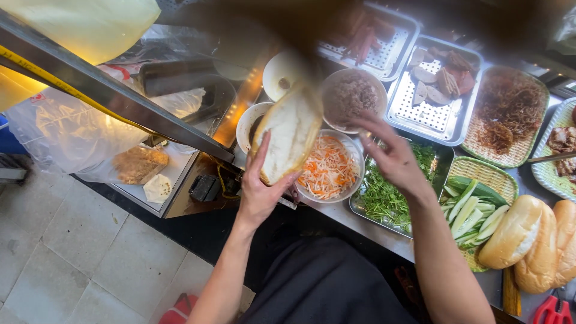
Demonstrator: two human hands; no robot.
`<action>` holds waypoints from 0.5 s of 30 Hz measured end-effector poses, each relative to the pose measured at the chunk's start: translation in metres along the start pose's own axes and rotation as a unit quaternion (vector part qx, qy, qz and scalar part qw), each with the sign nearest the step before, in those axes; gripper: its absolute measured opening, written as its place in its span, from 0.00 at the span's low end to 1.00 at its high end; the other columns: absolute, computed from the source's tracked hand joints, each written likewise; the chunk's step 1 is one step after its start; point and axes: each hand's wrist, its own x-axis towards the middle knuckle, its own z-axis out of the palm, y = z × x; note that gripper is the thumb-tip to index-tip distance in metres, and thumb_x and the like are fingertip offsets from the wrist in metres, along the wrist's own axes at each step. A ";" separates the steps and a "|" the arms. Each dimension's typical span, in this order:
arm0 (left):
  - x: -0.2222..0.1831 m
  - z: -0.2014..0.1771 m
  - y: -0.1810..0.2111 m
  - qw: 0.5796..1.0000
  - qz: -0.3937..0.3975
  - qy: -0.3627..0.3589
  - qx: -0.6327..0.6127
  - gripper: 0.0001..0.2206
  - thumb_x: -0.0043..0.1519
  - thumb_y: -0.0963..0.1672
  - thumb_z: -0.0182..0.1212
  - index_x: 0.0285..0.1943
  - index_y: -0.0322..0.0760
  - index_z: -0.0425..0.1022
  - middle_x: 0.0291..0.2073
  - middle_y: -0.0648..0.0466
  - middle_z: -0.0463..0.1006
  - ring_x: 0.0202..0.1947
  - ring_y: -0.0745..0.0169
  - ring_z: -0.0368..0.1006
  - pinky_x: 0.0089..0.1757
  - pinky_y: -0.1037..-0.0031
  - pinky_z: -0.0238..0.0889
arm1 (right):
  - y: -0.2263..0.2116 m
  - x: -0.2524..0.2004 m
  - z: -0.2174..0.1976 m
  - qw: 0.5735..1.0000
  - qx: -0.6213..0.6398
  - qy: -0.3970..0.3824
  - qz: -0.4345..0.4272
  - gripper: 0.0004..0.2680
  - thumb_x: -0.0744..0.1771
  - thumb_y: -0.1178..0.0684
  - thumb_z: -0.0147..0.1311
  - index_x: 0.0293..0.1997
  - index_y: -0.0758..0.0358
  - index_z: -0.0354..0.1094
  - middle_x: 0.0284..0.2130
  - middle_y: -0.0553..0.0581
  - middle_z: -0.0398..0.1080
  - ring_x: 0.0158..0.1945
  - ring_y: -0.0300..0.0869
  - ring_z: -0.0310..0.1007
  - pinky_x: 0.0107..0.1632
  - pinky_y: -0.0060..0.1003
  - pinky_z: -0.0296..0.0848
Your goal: Preparing a Vietnamese banh mi sandwich with meat, vegetables, and sauce at a food stall.
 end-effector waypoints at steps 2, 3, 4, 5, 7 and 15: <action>0.002 -0.013 -0.002 1.000 0.008 0.019 0.013 0.43 0.53 0.42 0.77 0.79 0.39 0.56 0.69 0.41 0.67 0.68 0.50 0.68 0.65 0.64 0.62 | 0.021 0.004 -0.018 0.986 -0.142 0.082 0.025 0.20 0.70 0.38 0.50 0.69 0.52 0.67 0.75 0.65 0.53 0.76 0.56 0.54 0.68 0.56 0.62; 0.003 -0.018 -0.003 0.999 0.015 0.023 0.027 0.43 0.53 0.42 0.78 0.79 0.38 0.56 0.69 0.40 0.67 0.68 0.49 0.67 0.65 0.64 0.62 | 0.031 0.007 -0.022 0.963 -0.237 0.109 0.069 0.21 0.69 0.38 0.53 0.70 0.52 0.65 0.70 0.66 0.58 0.71 0.56 0.58 0.65 0.56 0.64; 0.005 -0.022 -0.003 0.999 0.023 0.028 0.039 0.43 0.53 0.42 0.78 0.78 0.38 0.56 0.70 0.40 0.66 0.68 0.49 0.66 0.65 0.64 0.61 | 0.041 0.011 -0.028 0.928 -0.329 0.136 0.111 0.22 0.69 0.39 0.56 0.71 0.53 0.64 0.65 0.67 0.62 0.67 0.57 0.62 0.62 0.56 0.67; 0.005 -0.021 -0.003 0.999 0.023 0.028 0.038 0.43 0.53 0.42 0.78 0.78 0.38 0.56 0.70 0.40 0.66 0.68 0.49 0.66 0.65 0.64 0.61 | 0.045 0.012 -0.025 0.927 -0.331 0.136 0.111 0.22 0.69 0.39 0.56 0.71 0.53 0.64 0.65 0.67 0.62 0.67 0.57 0.62 0.62 0.56 0.67; 0.008 -0.022 -0.003 0.999 0.010 0.020 0.027 0.44 0.52 0.42 0.78 0.78 0.38 0.56 0.69 0.40 0.67 0.68 0.50 0.66 0.65 0.64 0.61 | 0.053 0.017 -0.019 0.941 -0.282 0.139 0.127 0.21 0.67 0.42 0.59 0.67 0.55 0.67 0.50 0.65 0.72 0.52 0.51 0.74 0.51 0.47 0.74; 0.007 -0.016 -0.021 1.000 0.006 -0.014 -0.004 0.43 0.56 0.41 0.74 0.81 0.39 0.51 0.72 0.40 0.63 0.71 0.49 0.63 0.66 0.64 0.59 | 0.036 0.021 0.027 0.954 -0.213 0.176 -0.113 0.07 0.71 0.55 0.56 0.50 0.65 0.77 0.36 0.63 0.77 0.33 0.46 0.77 0.38 0.40 0.76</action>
